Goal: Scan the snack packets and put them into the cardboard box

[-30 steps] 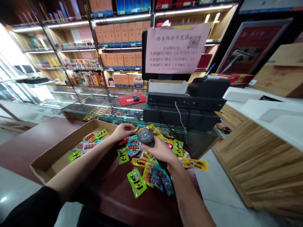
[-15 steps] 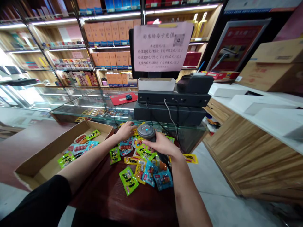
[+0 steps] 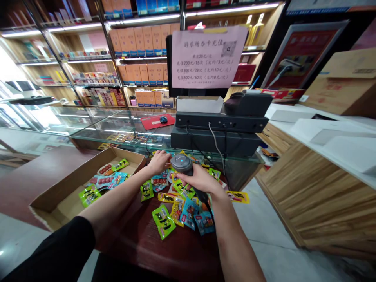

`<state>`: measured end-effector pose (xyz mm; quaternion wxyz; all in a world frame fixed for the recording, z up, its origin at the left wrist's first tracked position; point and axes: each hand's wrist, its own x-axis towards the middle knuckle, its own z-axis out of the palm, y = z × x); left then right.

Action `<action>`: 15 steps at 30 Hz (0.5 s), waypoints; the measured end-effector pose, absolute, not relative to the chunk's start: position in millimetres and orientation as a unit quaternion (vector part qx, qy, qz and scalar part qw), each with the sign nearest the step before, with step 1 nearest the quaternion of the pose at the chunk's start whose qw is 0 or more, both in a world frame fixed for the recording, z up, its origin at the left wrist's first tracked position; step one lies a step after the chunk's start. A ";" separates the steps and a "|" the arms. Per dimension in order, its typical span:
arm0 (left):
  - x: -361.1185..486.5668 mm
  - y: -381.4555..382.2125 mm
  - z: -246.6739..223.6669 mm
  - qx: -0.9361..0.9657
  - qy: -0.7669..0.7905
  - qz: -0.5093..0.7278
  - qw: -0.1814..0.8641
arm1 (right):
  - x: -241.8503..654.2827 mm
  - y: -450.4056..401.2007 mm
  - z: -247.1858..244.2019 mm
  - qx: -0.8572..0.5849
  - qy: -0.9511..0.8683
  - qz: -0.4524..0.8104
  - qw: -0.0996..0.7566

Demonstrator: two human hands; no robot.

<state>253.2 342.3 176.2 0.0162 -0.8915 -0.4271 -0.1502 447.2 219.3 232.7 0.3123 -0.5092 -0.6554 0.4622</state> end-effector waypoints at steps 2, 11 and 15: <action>248.9 346.6 182.0 -0.866 -0.456 -0.205 -0.021 | 441.7 220.0 231.4 -0.508 -0.644 0.471 0.326; 221.8 334.2 226.4 -0.601 -0.422 -0.490 -0.470 | 412.8 207.1 243.4 -0.505 -0.622 0.440 0.406; 215.3 312.2 212.9 -0.545 -0.423 -0.478 -0.543 | 393.2 200.7 241.1 -0.497 -0.607 0.472 0.402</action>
